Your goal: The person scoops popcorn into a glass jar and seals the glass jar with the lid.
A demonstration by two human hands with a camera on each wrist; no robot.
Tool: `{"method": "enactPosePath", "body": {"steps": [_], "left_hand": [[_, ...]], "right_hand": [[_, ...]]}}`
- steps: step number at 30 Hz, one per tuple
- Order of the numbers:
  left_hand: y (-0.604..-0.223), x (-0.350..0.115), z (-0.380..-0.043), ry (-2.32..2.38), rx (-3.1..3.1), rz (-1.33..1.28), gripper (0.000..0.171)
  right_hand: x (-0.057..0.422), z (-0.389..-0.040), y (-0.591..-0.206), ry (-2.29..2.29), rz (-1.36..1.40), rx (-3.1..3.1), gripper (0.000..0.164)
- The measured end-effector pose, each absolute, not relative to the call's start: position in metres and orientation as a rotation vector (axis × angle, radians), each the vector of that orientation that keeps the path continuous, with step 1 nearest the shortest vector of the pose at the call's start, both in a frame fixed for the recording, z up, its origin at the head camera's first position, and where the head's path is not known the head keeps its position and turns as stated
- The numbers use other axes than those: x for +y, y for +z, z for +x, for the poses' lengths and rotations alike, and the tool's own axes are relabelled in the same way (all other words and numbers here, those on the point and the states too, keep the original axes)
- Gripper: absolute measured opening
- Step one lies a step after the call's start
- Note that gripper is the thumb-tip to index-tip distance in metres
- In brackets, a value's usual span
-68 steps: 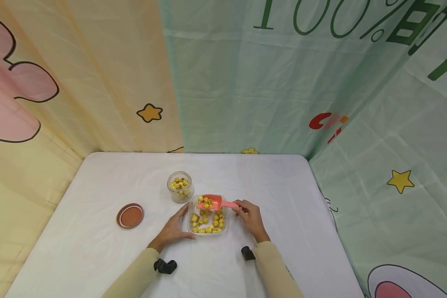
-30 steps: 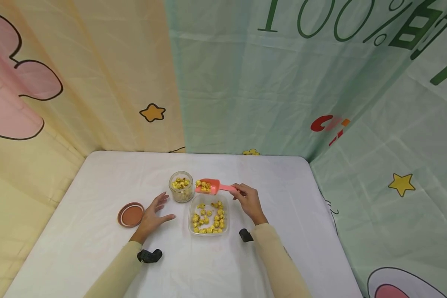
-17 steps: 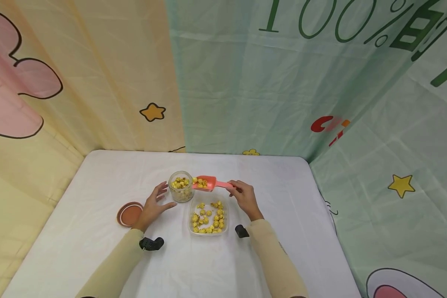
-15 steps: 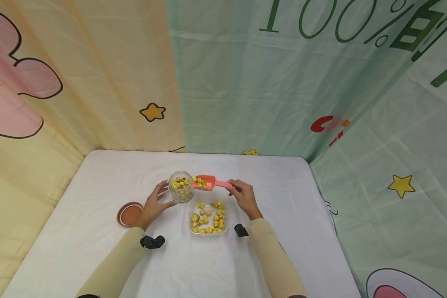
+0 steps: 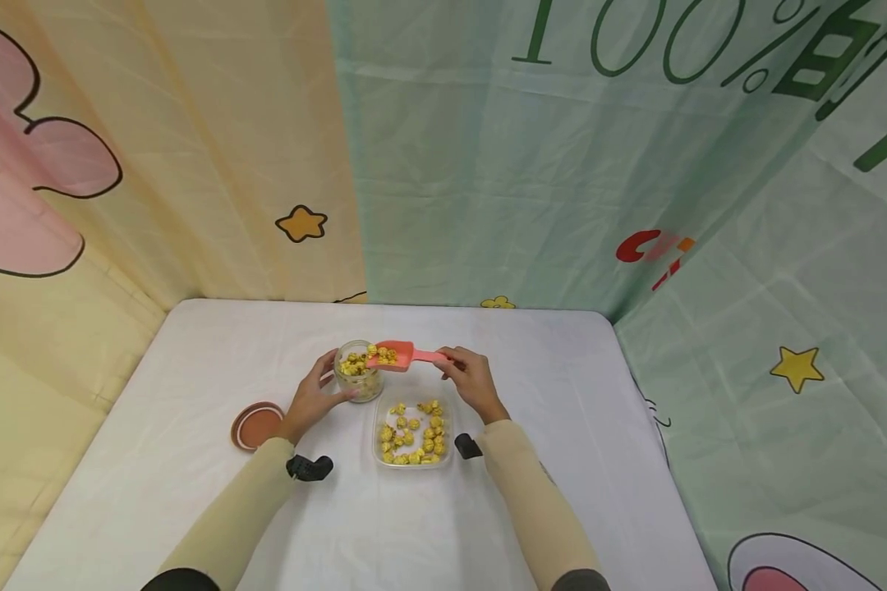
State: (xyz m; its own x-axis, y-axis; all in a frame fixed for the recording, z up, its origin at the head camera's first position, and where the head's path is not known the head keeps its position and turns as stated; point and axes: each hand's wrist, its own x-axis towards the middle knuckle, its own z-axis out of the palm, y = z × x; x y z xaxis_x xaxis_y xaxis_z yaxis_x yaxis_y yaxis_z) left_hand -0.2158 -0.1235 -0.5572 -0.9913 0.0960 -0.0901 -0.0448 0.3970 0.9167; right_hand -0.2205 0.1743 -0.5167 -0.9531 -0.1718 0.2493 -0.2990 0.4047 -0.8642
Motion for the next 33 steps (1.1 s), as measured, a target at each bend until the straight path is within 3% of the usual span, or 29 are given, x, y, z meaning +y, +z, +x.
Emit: {"method": "enactPosePath", "body": {"steps": [33], "left_hand": [[-0.552, -0.122, -0.233, 1.542, 2.48, 0.089, 0.1]], "right_hand": [[0.167, -0.235, -0.502, 1.427, 0.587, -2.599, 0.017]]}}
